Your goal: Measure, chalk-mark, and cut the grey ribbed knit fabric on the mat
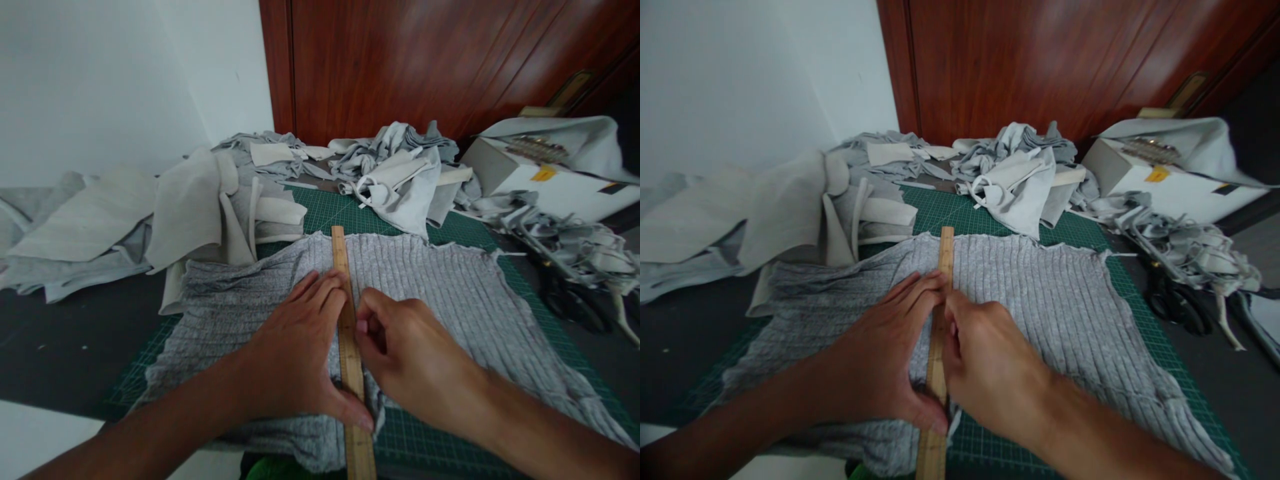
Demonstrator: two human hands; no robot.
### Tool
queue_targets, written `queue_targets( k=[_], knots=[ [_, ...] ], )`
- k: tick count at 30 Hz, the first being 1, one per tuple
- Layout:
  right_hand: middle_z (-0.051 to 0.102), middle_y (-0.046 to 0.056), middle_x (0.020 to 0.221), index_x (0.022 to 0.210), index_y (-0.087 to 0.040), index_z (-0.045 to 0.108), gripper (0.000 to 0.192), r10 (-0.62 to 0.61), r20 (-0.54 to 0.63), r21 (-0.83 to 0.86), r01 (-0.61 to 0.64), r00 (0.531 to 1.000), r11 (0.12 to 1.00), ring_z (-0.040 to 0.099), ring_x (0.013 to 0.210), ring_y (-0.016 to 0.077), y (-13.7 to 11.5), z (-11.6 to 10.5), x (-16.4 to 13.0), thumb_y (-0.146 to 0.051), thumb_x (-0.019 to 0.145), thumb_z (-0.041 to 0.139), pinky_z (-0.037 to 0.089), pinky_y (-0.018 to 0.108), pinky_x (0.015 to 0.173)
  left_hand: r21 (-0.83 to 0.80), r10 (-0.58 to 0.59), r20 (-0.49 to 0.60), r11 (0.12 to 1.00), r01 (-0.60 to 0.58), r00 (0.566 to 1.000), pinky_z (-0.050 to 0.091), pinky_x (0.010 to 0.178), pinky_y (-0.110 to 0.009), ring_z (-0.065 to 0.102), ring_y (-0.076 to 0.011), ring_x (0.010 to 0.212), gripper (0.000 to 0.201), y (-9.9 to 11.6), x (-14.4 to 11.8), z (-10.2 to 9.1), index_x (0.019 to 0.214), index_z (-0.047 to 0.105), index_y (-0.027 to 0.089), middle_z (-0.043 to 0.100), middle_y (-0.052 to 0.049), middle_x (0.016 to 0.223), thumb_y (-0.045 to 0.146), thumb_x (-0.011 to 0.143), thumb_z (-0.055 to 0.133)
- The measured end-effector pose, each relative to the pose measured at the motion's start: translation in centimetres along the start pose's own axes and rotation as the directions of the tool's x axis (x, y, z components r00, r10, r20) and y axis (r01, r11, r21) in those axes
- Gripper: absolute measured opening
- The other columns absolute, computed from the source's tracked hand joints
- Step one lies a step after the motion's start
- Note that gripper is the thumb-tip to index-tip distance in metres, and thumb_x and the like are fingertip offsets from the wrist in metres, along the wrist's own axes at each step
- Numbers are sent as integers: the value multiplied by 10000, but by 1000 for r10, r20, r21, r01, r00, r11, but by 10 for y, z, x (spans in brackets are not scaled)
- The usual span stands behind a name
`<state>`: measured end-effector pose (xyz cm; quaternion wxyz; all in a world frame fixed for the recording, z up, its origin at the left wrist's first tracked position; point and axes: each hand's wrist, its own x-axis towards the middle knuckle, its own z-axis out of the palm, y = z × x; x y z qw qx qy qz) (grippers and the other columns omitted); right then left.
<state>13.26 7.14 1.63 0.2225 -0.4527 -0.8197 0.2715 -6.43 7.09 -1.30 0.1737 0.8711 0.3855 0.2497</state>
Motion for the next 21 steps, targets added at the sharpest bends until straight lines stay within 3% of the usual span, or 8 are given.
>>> queue_targets(
  k=[4, 11, 16, 21],
  knots=[
    [631, -10, 592, 784, -242, 561, 140, 63, 19, 63, -65, 998, 996, 528, 445, 123, -5, 6, -24, -126, 859, 585, 331, 271, 425, 24, -4, -2, 1000, 4, 1000, 281, 1270, -683, 428, -478, 1513, 1164, -1, -1, 1, 1414, 460, 147, 526, -279, 1540, 759, 522, 889],
    [636, -19, 589, 773, -244, 562, 154, 67, 215, 133, -97, 974, 986, 529, 446, 119, -10, -1, -49, -113, 834, 614, 315, 252, 405, 5, -7, -12, 1000, 7, 1000, 284, 1272, -676, 438, -481, 1503, 1093, 2, 0, -1, 1351, 507, 170, 549, -252, 1516, 729, 502, 908],
    [637, -40, 604, 809, -258, 589, 162, 90, 38, 142, -94, 995, 985, 569, 479, 133, -4, -15, -21, -112, 867, 626, 360, 258, 435, 24, -11, 8, 1000, 11, 1000, 293, 1263, -687, 445, -490, 1491, 1153, 1, -1, -1, 1386, 500, 156, 543, -254, 1516, 769, 495, 899],
    [647, -25, 631, 810, -238, 563, 178, 35, -72, 7, -34, 997, 999, 601, 527, 146, 8, -13, 17, -79, 850, 633, 407, 277, 513, 22, 7, -23, 1000, -7, 1000, 283, 1270, -679, 461, -477, 1478, 1182, -1, -2, 2, 1393, 494, 168, 560, -235, 1498, 798, 480, 902]
  ],
)
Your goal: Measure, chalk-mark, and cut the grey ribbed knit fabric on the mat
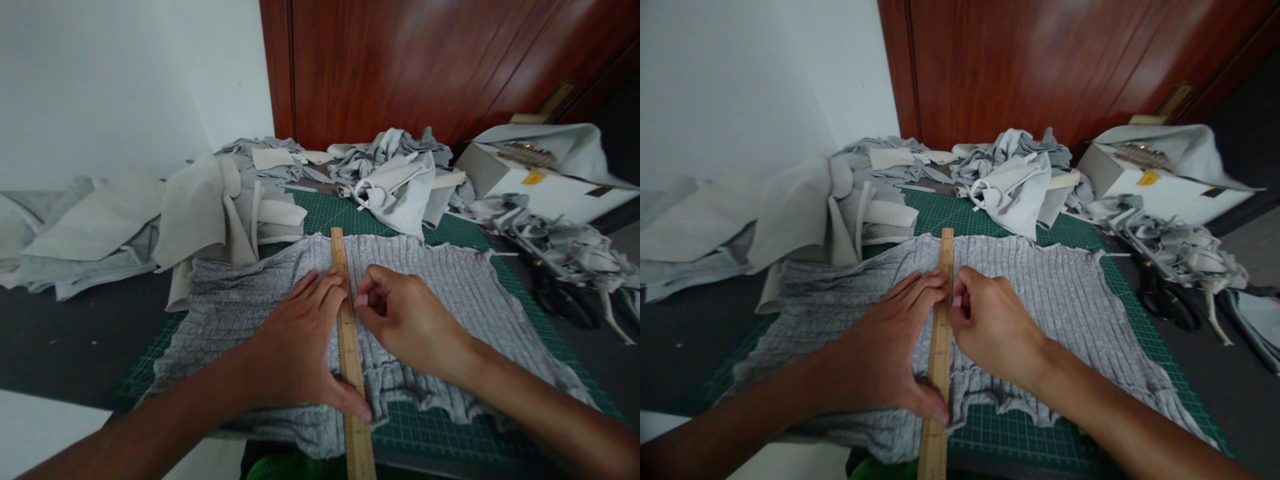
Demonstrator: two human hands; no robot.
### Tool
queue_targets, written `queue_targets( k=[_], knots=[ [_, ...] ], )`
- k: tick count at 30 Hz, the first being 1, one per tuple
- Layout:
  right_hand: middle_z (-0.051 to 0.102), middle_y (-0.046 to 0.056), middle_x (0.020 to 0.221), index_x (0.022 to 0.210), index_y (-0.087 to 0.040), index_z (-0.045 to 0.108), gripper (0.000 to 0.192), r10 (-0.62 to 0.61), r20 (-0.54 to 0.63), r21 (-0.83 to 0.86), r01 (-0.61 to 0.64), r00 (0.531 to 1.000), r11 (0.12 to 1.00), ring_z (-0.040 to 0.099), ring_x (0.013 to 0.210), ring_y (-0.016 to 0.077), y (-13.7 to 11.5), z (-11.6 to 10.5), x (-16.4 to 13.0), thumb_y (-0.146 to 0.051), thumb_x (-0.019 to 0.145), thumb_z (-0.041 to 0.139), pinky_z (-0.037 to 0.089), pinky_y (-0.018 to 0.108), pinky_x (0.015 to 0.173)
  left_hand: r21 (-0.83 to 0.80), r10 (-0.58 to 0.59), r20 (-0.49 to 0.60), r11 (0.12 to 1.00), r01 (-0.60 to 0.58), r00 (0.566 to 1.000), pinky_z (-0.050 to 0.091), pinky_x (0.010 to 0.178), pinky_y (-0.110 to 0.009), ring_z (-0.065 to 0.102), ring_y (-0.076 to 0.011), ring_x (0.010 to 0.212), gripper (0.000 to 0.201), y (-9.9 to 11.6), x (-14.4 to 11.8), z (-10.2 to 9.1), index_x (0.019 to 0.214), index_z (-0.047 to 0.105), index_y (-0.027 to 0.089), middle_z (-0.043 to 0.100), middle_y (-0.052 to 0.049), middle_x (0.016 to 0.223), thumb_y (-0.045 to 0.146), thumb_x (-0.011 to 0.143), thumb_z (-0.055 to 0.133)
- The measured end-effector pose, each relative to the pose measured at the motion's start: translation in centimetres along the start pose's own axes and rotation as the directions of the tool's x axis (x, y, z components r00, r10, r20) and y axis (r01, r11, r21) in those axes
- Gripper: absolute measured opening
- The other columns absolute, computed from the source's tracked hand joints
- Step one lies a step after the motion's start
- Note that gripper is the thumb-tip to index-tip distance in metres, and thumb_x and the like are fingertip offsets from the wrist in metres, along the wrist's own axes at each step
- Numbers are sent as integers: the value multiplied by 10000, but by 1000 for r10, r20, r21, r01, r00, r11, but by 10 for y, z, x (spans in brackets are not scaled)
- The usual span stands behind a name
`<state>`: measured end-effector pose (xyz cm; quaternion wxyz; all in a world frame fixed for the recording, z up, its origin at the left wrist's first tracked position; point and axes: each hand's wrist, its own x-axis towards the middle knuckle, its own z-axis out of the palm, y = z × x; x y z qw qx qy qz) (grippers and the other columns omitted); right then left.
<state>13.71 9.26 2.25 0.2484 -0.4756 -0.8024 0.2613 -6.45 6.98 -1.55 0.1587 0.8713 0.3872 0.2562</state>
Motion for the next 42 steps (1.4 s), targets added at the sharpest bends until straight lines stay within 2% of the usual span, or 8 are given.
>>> queue_targets(
  k=[3, 11, 18, 22, 27, 33, 38, 42],
  knots=[
    [653, -16, 645, 822, -234, 553, 175, -28, 4, -30, 28, 1000, 999, 595, 515, 145, -2, 7, 1, -72, 861, 606, 393, 282, 507, -6, -2, -3, 1000, 2, 1000, 280, 1281, -656, 480, -455, 1467, 1128, 0, 0, 0, 1341, 523, 178, 595, -211, 1451, 808, 483, 897],
    [595, -39, 571, 810, -237, 562, 149, -3, 58, 26, 1, 998, 1000, 499, 431, 117, -13, 12, -41, -106, 879, 579, 309, 276, 428, 21, -1, 20, 1000, 1, 1000, 312, 1278, -620, 455, -452, 1491, 1193, 1, 1, -3, 1358, 520, 99, 555, -276, 1497, 869, 505, 841],
    [630, -38, 615, 830, -215, 578, 149, -13, -50, -5, 13, 999, 1000, 583, 515, 125, -1, 2, -8, -81, 886, 611, 389, 262, 517, 68, 19, 38, 997, -22, 999, 321, 1258, -659, 454, -467, 1487, 1173, 0, 0, -2, 1405, 482, 125, 519, -276, 1536, 821, 540, 861],
    [644, -31, 648, 826, -209, 576, 183, -58, -18, -32, 57, 998, 998, 589, 531, 124, 2, 5, 4, -34, 872, 603, 389, 259, 539, 38, 24, 19, 999, -25, 1000, 326, 1253, -662, 466, -473, 1471, 1156, 1, 0, -3, 1407, 474, 165, 532, -242, 1522, 761, 517, 909],
    [621, -38, 624, 841, -206, 569, 189, -108, -10, -67, 107, 994, 992, 572, 504, 119, 1, 8, 1, -22, 879, 588, 360, 255, 525, 21, 28, 7, 999, -28, 1000, 339, 1253, -636, 505, -439, 1429, 1094, 1, 1, -3, 1355, 500, 172, 574, -212, 1461, 769, 529, 899],
    [604, -37, 606, 848, -196, 583, 179, -87, -42, -129, 81, 995, 988, 561, 502, 123, -1, 8, 2, -17, 869, 581, 357, 264, 534, 65, 34, 14, 997, -35, 999, 317, 1274, -626, 494, -444, 1446, 1125, -1, 0, -1, 1353, 501, 136, 562, -238, 1471, 815, 533, 865],
    [616, -27, 625, 865, -194, 580, 180, -105, -33, -127, 100, 994, 987, 575, 519, 129, -2, 11, 5, -15, 841, 574, 362, 267, 537, 78, 9, 37, 997, -12, 999, 313, 1278, -640, 461, -457, 1484, 1115, 0, -1, -2, 1351, 504, 141, 533, -249, 1517, 810, 537, 867],
    [590, -33, 599, 854, -206, 545, 183, -97, 14, -57, 97, 995, 994, 543, 485, 118, -8, 14, -11, -24, 837, 552, 341, 265, 503, 70, 17, 36, 997, -19, 999, 317, 1278, -639, 465, -455, 1486, 1108, -1, -1, -1, 1337, 513, 133, 535, -268, 1523, 814, 537, 862]
  ],
)
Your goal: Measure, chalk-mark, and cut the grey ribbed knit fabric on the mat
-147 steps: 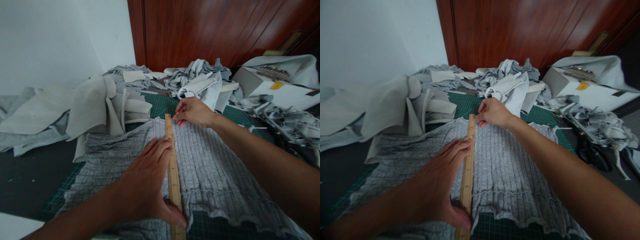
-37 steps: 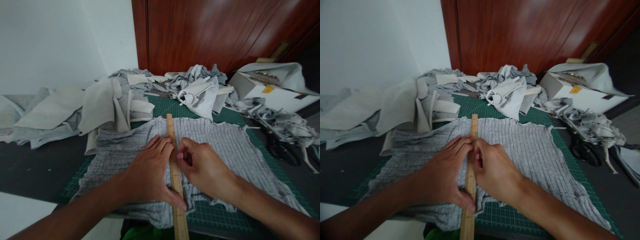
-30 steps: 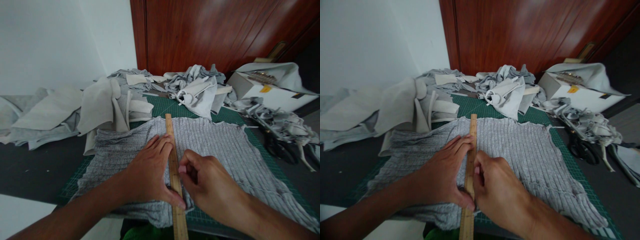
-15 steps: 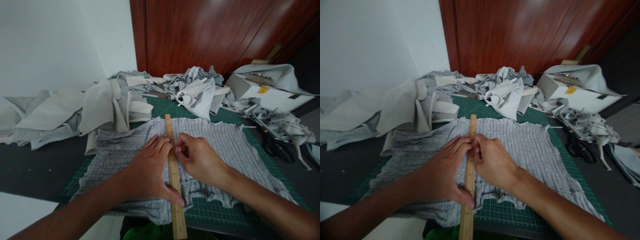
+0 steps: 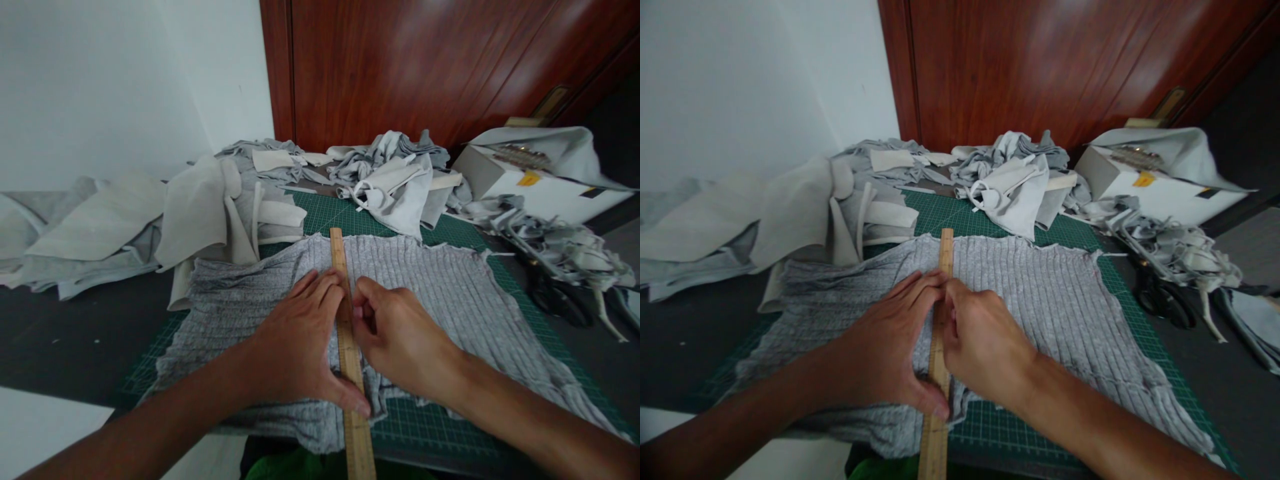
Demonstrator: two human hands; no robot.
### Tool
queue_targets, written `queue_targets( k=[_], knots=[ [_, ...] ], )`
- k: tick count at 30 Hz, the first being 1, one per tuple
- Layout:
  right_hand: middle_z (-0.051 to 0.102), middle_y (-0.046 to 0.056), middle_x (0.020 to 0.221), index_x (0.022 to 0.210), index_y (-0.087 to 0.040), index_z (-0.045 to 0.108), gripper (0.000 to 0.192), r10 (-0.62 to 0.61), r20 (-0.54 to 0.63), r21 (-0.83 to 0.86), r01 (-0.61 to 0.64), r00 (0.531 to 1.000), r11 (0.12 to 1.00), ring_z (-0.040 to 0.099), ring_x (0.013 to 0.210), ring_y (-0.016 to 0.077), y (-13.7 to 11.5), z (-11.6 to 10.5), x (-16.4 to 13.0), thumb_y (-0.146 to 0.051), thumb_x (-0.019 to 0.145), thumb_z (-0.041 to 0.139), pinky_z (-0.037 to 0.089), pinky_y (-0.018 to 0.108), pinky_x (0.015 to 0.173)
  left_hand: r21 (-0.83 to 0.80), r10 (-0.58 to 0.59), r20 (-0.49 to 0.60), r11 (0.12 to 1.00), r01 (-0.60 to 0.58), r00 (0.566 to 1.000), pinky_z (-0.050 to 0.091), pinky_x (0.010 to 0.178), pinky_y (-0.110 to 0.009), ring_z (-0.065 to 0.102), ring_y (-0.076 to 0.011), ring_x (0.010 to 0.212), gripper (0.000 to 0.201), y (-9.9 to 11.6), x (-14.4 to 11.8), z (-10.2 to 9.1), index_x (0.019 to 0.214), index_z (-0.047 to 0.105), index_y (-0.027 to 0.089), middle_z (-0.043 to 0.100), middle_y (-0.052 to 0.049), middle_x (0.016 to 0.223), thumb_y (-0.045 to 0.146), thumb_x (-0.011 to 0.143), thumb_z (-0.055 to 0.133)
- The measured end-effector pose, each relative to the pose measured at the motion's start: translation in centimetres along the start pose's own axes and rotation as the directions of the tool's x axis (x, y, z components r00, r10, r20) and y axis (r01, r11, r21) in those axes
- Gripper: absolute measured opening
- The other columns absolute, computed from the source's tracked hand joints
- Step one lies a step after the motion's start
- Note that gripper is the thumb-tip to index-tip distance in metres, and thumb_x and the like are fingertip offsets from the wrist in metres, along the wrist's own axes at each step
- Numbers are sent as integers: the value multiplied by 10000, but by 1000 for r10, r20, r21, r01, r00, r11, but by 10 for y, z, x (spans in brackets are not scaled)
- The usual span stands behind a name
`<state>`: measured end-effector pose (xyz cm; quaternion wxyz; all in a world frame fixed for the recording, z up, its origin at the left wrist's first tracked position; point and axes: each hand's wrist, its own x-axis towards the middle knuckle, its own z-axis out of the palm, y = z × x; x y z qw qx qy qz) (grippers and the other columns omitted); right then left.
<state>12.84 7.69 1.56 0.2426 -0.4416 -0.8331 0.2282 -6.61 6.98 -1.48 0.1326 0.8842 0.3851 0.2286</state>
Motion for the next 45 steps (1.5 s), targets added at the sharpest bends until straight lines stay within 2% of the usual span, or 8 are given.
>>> queue_targets(
  k=[6, 9, 11, 14, 17, 22, 33, 45],
  knots=[
    [572, -37, 581, 799, -226, 540, 162, 72, 138, 121, -89, 988, 989, 465, 442, 101, -17, -2, -44, -89, 886, 541, 282, 260, 430, -8, -4, -21, 1000, 4, 1000, 310, 1277, -649, 441, -456, 1509, 1117, 0, 1, 2, 1357, 497, 131, 532, -274, 1530, 805, 542, 858],
    [599, -35, 606, 782, -226, 559, 182, 73, 231, 94, -97, 970, 991, 501, 480, 106, -21, -10, -45, -62, 862, 562, 290, 256, 447, -11, 0, -13, 1000, 0, 1000, 314, 1273, -650, 435, -458, 1513, 1100, 1, 1, 1, 1357, 497, 137, 527, -269, 1534, 784, 547, 866],
    [612, -39, 623, 810, -222, 577, 174, 61, 212, 87, -81, 975, 993, 520, 496, 107, -16, -18, -30, -56, 864, 576, 309, 254, 468, -13, -3, -1, 1000, 3, 1000, 317, 1261, -671, 445, -467, 1501, 1081, 1, 1, -1, 1360, 497, 152, 524, -265, 1536, 767, 554, 873],
    [667, -23, 696, 906, -214, 611, 92, 36, 57, 146, -44, 998, 988, 606, 577, 130, 4, -27, 12, -122, 915, 604, 398, 252, 541, -31, -9, 1, 999, 9, 1000, 332, 1246, -680, 481, -469, 1463, 1074, 2, 2, -3, 1356, 505, 166, 552, -248, 1505, 760, 545, 883],
    [687, -10, 696, 933, -204, 618, 70, 100, -72, 138, -89, 992, 986, 615, 579, 152, 31, -29, 58, -163, 895, 660, 426, 270, 563, -27, -4, 1, 1000, 4, 1000, 335, 1250, -664, 474, -471, 1466, 1119, 2, 2, -4, 1362, 501, 144, 532, -264, 1524, 788, 529, 880],
    [701, 14, 713, 944, -184, 636, 84, 127, -114, 25, -125, 985, 992, 629, 605, 164, 55, -23, 101, -129, 884, 656, 445, 289, 602, -31, 1, -20, 1000, -2, 1000, 320, 1263, -654, 454, -469, 1489, 1153, 0, 2, -2, 1368, 505, 144, 520, -268, 1542, 824, 513, 872],
    [714, 42, 745, 973, -144, 687, 95, 149, -109, -111, -161, 983, 981, 630, 637, 160, 63, -19, 122, -110, 890, 655, 445, 298, 651, -47, 8, -24, 999, -9, 1000, 311, 1269, -652, 455, -463, 1486, 1123, -1, 1, -2, 1357, 516, 146, 544, -256, 1524, 821, 530, 865],
    [707, 63, 797, 935, -141, 697, 137, 104, -123, -282, -135, 987, 950, 618, 735, 197, 49, -13, 127, -50, 860, 627, 396, 304, 689, -38, 3, -20, 999, -3, 1000, 305, 1273, -655, 449, -466, 1495, 1151, -2, 0, -1, 1374, 506, 157, 528, -254, 1542, 834, 517, 868]
  ],
)
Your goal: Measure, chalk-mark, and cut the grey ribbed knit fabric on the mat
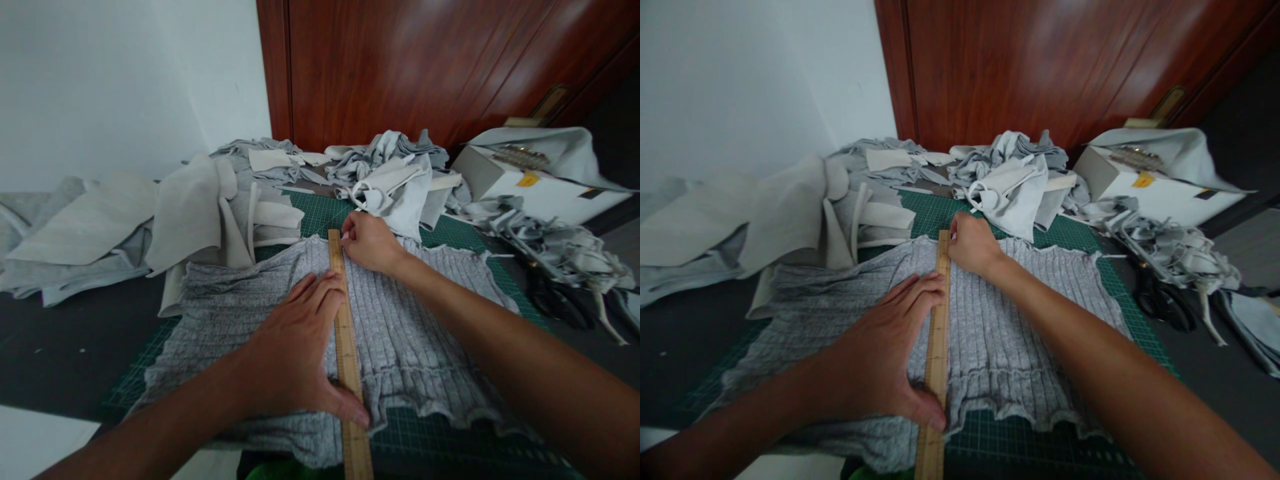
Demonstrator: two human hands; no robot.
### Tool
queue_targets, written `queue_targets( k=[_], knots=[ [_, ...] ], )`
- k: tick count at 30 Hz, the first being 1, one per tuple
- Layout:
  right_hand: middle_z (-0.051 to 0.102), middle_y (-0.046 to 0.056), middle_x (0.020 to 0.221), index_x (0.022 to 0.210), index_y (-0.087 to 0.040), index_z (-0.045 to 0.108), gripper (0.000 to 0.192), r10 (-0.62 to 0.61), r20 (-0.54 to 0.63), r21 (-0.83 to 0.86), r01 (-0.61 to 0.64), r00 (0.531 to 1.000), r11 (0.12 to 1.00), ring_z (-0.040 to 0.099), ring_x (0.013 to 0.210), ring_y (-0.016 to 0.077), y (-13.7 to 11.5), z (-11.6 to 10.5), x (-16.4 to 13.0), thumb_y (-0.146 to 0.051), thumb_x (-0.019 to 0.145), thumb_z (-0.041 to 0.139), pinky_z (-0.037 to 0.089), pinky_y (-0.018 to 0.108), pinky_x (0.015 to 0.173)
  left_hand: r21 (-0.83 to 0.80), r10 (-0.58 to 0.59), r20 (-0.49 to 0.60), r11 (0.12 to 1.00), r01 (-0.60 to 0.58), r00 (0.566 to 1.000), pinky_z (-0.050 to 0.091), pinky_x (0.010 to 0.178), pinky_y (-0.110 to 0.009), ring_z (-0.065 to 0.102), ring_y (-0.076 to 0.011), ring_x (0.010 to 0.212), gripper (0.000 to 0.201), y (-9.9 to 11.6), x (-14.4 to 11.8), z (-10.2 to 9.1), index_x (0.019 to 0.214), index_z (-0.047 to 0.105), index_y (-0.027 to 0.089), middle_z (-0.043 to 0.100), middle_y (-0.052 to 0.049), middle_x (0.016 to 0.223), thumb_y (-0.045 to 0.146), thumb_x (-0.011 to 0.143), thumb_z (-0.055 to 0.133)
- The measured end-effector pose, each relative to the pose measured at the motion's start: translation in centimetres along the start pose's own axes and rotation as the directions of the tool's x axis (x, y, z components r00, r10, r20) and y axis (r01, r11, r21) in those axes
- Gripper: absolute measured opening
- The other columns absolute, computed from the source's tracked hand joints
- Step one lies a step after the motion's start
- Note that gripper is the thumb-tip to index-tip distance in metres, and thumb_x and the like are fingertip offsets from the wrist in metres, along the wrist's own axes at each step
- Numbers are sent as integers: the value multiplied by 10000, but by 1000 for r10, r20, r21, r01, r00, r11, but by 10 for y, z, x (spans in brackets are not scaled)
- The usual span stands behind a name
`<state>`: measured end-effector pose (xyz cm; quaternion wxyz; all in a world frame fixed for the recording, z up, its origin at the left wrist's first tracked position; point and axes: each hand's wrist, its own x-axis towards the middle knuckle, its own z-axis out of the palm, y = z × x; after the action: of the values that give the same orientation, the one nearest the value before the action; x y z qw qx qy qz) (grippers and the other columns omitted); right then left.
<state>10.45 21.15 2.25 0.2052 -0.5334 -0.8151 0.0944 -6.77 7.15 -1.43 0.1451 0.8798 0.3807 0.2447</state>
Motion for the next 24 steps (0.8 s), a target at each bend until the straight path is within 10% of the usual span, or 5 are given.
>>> queue_targets(
  k=[24],
  knots=[
    [612, -35, 601, 813, -221, 555, 145, -36, 228, 473, -79, 973, 878, 519, 468, 103, -36, -19, -167, -85, 852, 586, 327, 248, 445, 17, -17, 12, 1000, 17, 1000, 326, 1241, -695, 448, -488, 1493, 1070, 2, 1, 1, 1345, 487, 171, 510, -283, 1549, 736, 533, 895]
  ],
)
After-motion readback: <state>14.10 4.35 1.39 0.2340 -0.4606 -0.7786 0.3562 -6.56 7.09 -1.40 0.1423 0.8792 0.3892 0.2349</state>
